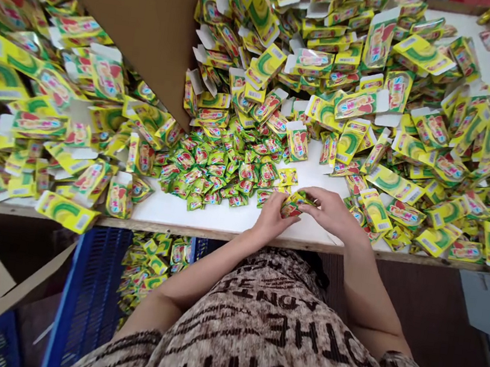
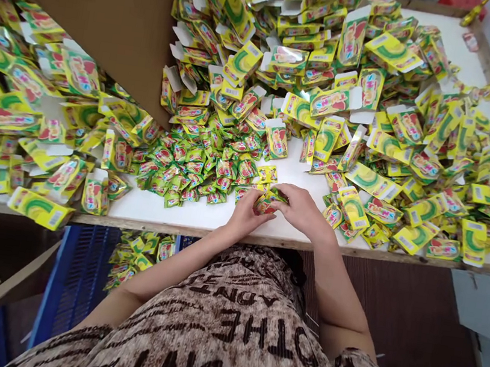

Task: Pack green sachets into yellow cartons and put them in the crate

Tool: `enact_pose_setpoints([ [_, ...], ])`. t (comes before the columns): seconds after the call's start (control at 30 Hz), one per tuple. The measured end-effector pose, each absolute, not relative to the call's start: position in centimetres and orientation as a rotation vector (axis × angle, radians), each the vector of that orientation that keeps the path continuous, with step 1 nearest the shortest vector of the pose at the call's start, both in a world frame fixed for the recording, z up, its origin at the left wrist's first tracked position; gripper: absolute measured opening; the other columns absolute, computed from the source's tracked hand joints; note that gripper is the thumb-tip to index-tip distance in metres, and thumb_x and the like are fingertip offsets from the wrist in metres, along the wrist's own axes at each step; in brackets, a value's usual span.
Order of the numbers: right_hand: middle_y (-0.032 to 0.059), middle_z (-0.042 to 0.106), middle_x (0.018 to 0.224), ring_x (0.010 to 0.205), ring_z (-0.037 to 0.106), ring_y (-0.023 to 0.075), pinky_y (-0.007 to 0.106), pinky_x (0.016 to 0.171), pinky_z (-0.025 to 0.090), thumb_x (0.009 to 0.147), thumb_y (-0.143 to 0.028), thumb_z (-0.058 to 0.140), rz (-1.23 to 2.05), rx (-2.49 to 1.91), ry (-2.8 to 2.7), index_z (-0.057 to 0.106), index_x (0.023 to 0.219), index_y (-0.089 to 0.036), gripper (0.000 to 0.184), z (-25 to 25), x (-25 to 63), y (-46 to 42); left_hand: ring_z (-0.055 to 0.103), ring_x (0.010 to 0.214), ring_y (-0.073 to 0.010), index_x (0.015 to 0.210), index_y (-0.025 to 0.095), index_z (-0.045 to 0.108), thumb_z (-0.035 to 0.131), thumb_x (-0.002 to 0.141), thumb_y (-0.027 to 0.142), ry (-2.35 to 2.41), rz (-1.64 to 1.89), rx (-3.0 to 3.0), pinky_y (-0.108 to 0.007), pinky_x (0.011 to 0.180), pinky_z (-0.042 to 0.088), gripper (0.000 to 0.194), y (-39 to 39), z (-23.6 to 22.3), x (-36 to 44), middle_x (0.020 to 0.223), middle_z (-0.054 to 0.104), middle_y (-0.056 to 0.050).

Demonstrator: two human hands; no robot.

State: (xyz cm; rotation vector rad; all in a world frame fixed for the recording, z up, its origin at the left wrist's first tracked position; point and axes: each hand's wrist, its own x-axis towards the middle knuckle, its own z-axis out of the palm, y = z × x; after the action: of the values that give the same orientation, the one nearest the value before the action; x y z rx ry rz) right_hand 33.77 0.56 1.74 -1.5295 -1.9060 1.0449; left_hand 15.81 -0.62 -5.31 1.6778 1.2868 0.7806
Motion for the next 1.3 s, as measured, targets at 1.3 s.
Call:
enact_pose_setpoints([
  [1.3, 0.0041, 0.072, 0.091, 0.062, 0.061, 0.0123, 0.028, 0.055, 0.056, 0.077, -0.042, 0.074, 1.434, -1.375, -1.16, 0.079, 0.091, -0.024, 0.024, -1.9, 29.5, -3.2, 0.068, 0.095, -0.0209, 0.094, 0.021, 0.078, 0.075, 0.077, 0.033, 1.123, 1.011, 1.049, -0.036, 0.094, 0.05, 0.021, -2.7, -3.5, 11.6, 0.099, 0.076, -0.006],
])
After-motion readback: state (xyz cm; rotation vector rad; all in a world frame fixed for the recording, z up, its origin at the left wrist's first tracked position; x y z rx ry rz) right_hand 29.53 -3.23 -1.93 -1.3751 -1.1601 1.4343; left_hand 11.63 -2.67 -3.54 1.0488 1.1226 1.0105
